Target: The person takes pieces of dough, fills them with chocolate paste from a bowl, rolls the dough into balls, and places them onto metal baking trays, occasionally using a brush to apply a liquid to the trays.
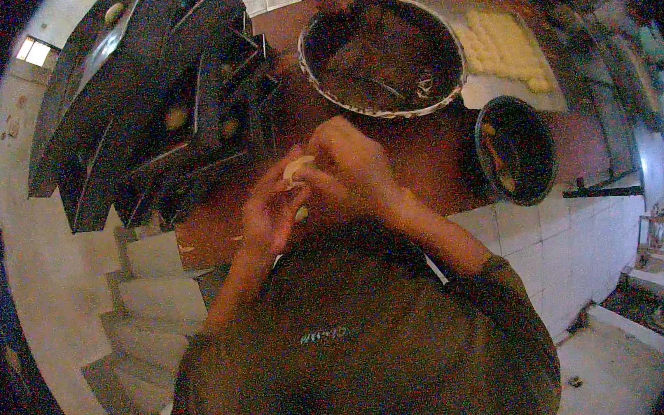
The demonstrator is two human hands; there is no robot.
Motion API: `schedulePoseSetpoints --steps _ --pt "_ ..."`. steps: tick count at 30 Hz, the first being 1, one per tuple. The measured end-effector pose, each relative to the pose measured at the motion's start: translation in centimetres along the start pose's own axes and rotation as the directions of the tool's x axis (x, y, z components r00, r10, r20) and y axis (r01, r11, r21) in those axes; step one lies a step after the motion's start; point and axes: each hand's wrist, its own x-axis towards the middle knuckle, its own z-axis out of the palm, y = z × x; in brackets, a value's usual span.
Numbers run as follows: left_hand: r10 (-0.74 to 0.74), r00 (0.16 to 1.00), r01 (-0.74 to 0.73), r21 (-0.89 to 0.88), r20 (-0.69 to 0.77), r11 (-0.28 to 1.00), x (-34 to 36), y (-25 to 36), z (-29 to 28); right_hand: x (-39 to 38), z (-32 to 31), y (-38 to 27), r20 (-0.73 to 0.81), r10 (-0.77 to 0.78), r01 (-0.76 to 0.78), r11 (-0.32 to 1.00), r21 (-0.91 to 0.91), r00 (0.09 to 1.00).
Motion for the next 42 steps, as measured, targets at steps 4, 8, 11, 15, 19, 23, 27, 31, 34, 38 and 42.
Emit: schedulePoseSetpoints --steps 4,8,11,15,19,23,27,31,34,38,42 --pt "0.067 0.994 -0.019 0.448 -0.091 0.894 -0.6 0.1 0.8 0.1 1.1 2.7 0.184 0.262 -0.32 0.804 0.501 0.947" --pt "0.082 0.984 -0.055 0.168 -0.16 0.984 -1.3 0.7 1.0 -0.9 3.0 4.9 0.073 0.175 -0.189 0.864 0.466 0.982" --pt "0.018 0.981 0.026 0.224 -0.191 0.974 -2.4 1.6 1.5 -0.7 3.3 4.5 0.04 0.067 -0.078 0.888 0.453 0.997" --pt "0.051 0.958 0.051 0.341 -0.283 0.939 -0.7 -0.1 -0.8 -0.1 3.1 2.3 0.047 -0.06 0.048 0.973 0.226 0.997" --pt "0.291 0.934 -0.172 0.455 -0.205 0.874 -0.7 -0.4 1.1 -0.1 2.6 1.3 -0.092 -0.188 0.206 0.942 0.265 0.978" --pt "0.438 0.897 -0.426 0.369 0.057 0.826 -1.1 0.2 4.0 0.0 1.5 0.9 0.02 0.201 -0.173 0.781 0.6 0.979" --pt "0.345 0.939 -0.318 0.425 0.015 0.847 1.0 -0.2 3.8 -2.0 4.6 -0.6 -0.058 0.141 -0.109 0.918 0.381 0.988" --pt "0.347 0.89 0.011 0.773 -0.297 0.635 0.1 0.3 1.7 -2.8 0.5 -0.3 0.501 -0.159 0.19 0.982 -0.011 0.851" --pt "0.164 0.986 -0.1 0.887 0.028 0.451 -0.2 1.0 -2.3 -2.2 2.1 -2.4 0.036 -0.195 0.196 0.98 -0.03 0.98" --pt "0.102 0.991 -0.11 0.955 0.085 0.275 -0.6 -3.6 -3.2 -3.2 5.3 4.1 0.091 -0.441 0.446 0.894 -0.047 0.893" --pt "0.174 0.985 -0.054 0.962 0.007 0.266 -3.5 -4.6 -17.2 -9.8 3.4 16.9 0.325 -0.192 0.317 0.863 -0.393 0.926"
